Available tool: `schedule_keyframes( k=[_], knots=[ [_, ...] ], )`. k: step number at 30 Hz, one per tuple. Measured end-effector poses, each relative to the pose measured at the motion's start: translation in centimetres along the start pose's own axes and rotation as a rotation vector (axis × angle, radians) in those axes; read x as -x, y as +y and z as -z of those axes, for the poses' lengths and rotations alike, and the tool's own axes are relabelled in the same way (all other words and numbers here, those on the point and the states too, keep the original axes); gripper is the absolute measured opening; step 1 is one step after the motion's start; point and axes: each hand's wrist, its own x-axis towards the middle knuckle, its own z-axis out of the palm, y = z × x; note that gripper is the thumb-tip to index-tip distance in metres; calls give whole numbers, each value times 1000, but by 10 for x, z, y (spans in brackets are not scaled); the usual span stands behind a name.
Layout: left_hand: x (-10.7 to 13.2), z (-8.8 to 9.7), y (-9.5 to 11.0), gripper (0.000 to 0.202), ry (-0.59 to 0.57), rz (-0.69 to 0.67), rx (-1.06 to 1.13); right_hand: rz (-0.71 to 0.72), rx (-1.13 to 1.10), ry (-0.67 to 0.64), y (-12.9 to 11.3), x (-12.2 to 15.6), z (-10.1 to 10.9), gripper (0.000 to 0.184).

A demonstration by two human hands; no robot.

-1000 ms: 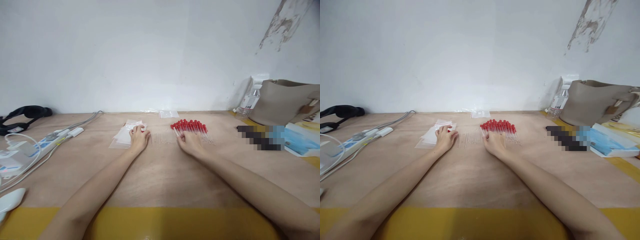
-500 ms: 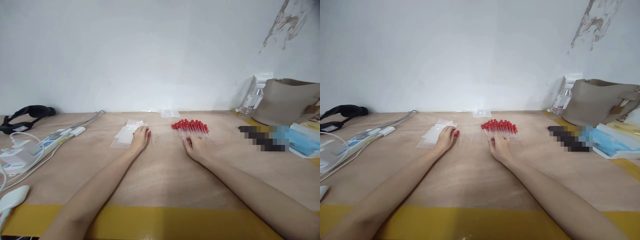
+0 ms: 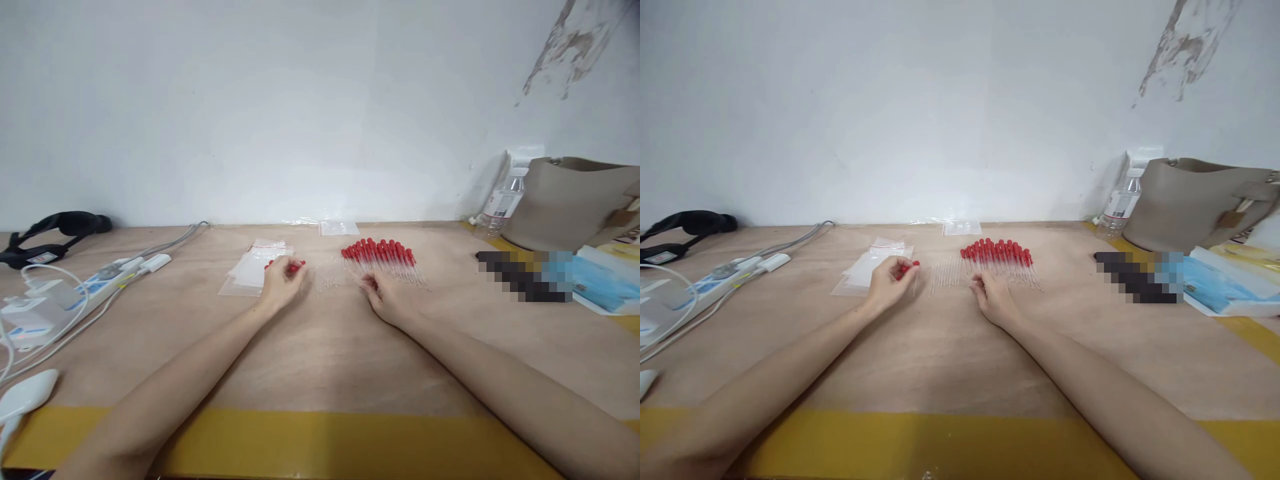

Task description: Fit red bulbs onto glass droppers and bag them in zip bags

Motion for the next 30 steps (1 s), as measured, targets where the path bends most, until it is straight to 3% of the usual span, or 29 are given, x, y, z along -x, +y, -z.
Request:
schedule_keyframes(
  k=[5,12,18,30],
  knots=[
    [24,-10,12,11,-194,-30,90,124,45,-32,-8,2,-3,19],
    [31,-10,19,16,-178,-112,94,197,69,-95,-24,7,-8,20],
    [33,-14,17,13,-205,-103,170,202,66,-119,-24,6,-8,21],
    [31,-11,19,14,-244,-147,73,225,-63,-181,-29,6,-8,18]
  ],
)
